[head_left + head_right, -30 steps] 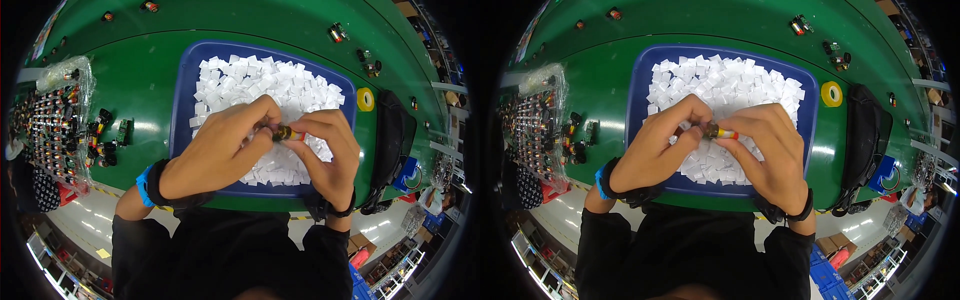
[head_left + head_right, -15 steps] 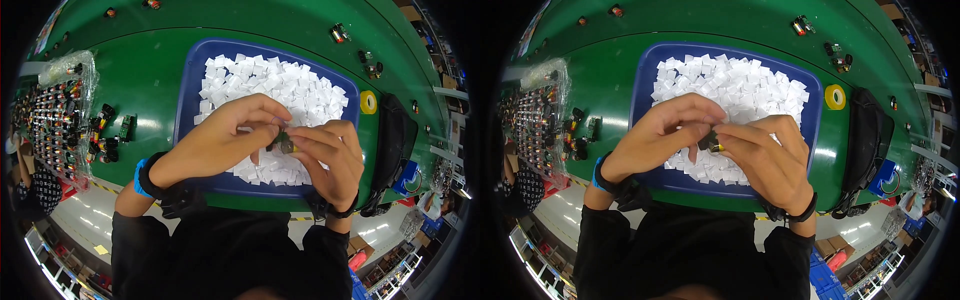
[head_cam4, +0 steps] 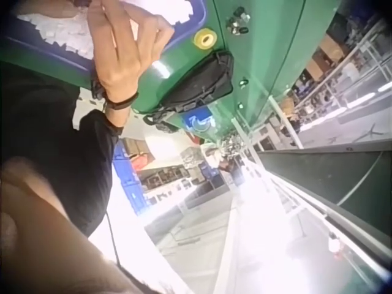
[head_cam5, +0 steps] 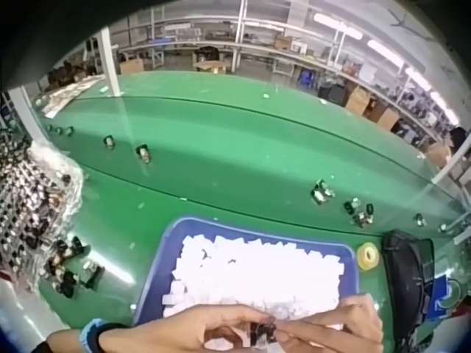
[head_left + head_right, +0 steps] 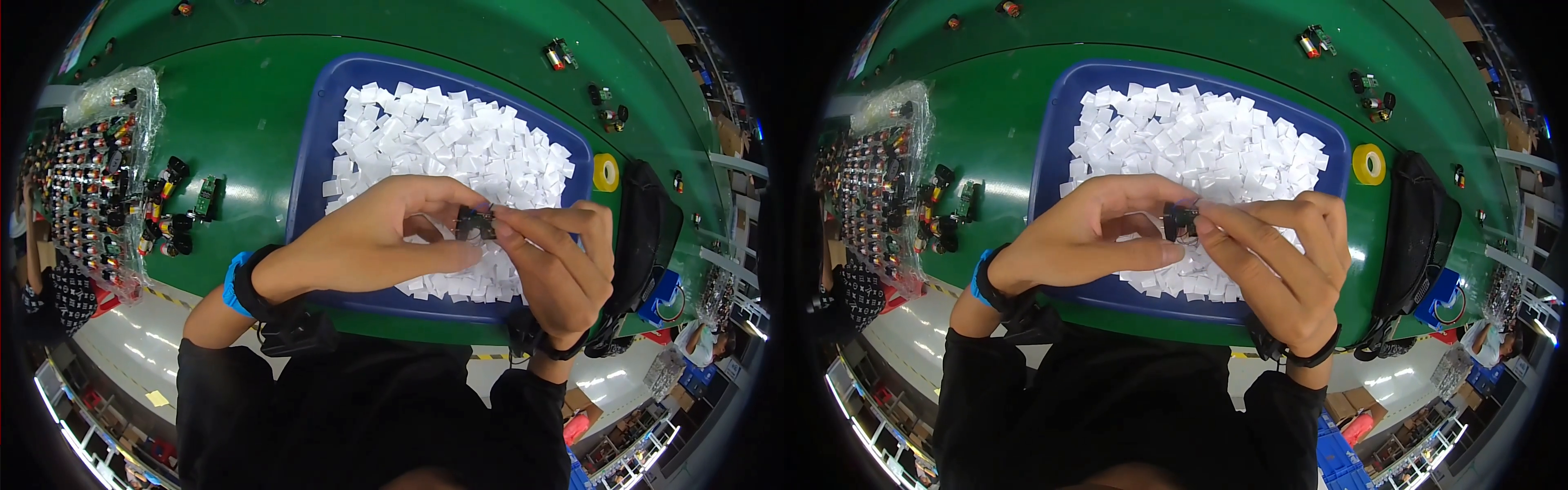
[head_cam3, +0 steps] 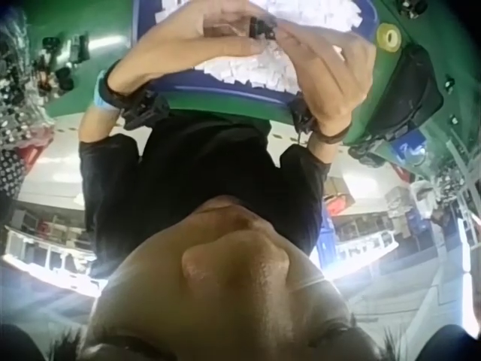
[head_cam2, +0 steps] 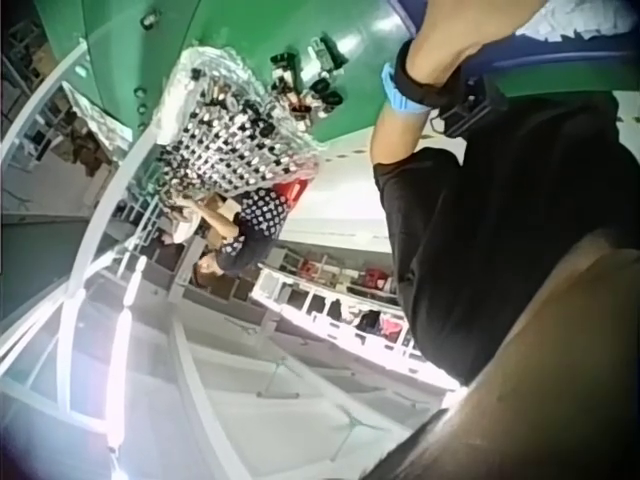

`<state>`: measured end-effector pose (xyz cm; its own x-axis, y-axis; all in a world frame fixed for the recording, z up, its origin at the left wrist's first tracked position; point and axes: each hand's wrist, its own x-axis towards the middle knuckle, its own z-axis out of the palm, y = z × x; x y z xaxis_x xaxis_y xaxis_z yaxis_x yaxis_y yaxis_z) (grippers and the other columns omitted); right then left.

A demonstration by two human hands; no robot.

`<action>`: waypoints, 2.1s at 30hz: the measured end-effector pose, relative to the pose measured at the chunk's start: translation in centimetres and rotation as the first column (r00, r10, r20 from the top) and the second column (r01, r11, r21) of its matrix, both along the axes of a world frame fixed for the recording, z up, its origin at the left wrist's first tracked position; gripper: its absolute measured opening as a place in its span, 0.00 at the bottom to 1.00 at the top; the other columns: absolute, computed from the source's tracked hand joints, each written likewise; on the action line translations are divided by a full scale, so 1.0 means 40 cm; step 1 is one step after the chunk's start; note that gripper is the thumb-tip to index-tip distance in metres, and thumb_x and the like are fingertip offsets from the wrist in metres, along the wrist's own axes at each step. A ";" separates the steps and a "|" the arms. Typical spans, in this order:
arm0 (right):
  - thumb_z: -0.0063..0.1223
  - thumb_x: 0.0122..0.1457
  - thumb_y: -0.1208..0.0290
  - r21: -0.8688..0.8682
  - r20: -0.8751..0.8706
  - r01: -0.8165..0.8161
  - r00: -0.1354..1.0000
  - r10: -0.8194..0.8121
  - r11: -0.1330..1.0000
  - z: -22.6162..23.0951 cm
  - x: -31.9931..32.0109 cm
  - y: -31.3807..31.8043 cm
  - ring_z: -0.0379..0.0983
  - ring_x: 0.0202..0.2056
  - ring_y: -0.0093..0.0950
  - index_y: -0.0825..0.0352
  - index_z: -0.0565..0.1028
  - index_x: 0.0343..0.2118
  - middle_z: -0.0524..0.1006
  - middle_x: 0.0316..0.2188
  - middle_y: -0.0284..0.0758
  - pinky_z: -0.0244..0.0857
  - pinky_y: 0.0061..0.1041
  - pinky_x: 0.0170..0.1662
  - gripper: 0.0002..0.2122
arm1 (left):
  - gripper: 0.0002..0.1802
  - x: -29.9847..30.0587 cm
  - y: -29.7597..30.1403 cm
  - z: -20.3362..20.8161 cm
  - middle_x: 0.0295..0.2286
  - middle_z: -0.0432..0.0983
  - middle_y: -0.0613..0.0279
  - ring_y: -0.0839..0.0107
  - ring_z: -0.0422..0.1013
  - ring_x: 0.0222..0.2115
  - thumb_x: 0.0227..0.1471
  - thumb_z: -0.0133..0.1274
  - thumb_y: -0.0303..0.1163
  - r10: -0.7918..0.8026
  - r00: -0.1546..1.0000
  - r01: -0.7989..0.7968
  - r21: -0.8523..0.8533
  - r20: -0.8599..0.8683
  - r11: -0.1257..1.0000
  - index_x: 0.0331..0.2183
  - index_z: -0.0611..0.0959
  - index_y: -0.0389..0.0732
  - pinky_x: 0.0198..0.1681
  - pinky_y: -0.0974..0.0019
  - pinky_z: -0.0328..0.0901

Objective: The person assembles electronic components by picking up a circuit board, a battery, and a small black component from a tray. They align and press the parts together, testing the light on the board before placing the completed unit on the green workbench.

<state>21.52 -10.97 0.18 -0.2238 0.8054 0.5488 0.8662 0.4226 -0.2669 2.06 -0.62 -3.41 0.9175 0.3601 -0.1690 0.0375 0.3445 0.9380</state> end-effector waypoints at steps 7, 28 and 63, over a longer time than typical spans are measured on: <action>0.68 0.39 0.76 0.011 -0.015 0.020 1.000 -0.020 1.000 -0.003 0.004 -0.008 0.74 0.32 0.28 0.66 0.83 0.28 0.82 0.32 0.31 0.61 0.28 0.33 0.09 | 0.21 0.008 0.005 0.000 0.41 0.77 0.58 0.77 0.74 0.37 0.57 0.57 0.25 0.015 1.000 -0.016 -0.033 -0.021 0.999 0.52 0.75 0.34 0.40 0.72 0.70; 0.69 0.45 0.81 -0.290 -0.651 0.003 0.733 -0.199 0.957 -0.024 -0.008 -0.038 0.71 0.23 0.23 0.75 0.77 0.33 0.78 0.24 0.39 0.62 0.19 0.26 0.12 | 0.20 0.035 -0.020 0.010 0.46 0.77 0.48 0.68 0.76 0.44 0.53 0.59 0.21 0.301 0.932 -0.324 0.094 0.201 0.941 0.48 0.77 0.32 0.37 0.72 0.74; 0.59 0.54 0.83 -0.328 -0.748 -0.012 0.615 -0.251 0.945 -0.046 -0.004 -0.039 0.71 0.21 0.14 0.69 0.77 0.46 0.80 0.27 0.32 0.62 0.13 0.24 0.16 | 0.25 0.498 0.558 -0.122 0.37 0.81 0.50 0.52 0.73 0.42 0.54 0.56 0.55 0.348 0.938 0.102 0.963 -0.009 -0.248 0.38 0.85 0.41 0.52 0.58 0.59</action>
